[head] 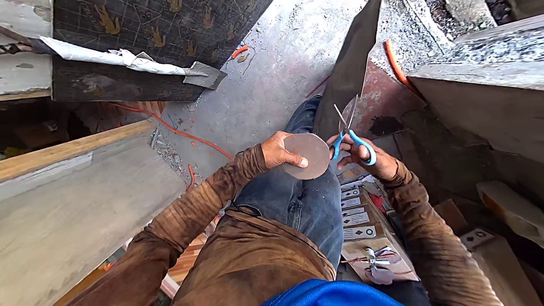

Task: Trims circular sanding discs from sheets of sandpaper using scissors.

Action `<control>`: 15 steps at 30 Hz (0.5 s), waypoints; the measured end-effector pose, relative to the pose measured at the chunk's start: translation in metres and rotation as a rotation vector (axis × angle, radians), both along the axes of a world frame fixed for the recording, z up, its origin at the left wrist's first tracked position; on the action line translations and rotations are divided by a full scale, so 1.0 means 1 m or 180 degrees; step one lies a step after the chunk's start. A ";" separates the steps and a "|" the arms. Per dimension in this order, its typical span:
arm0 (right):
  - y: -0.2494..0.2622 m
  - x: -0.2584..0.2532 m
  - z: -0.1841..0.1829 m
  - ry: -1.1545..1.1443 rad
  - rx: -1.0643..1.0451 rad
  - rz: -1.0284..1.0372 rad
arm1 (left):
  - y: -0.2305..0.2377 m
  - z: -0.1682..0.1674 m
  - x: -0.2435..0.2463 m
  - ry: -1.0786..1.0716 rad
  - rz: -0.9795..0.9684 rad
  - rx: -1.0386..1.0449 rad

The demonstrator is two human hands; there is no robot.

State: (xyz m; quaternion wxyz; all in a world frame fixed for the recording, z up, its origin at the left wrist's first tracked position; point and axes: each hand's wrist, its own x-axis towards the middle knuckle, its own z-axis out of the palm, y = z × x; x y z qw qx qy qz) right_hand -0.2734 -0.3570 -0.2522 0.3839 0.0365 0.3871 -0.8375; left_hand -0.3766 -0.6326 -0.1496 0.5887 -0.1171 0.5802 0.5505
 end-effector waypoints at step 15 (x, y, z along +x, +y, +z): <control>-0.051 0.050 0.060 -0.0547 0.1573 -0.3225 | 0.058 0.001 0.017 -0.0513 0.1290 0.0236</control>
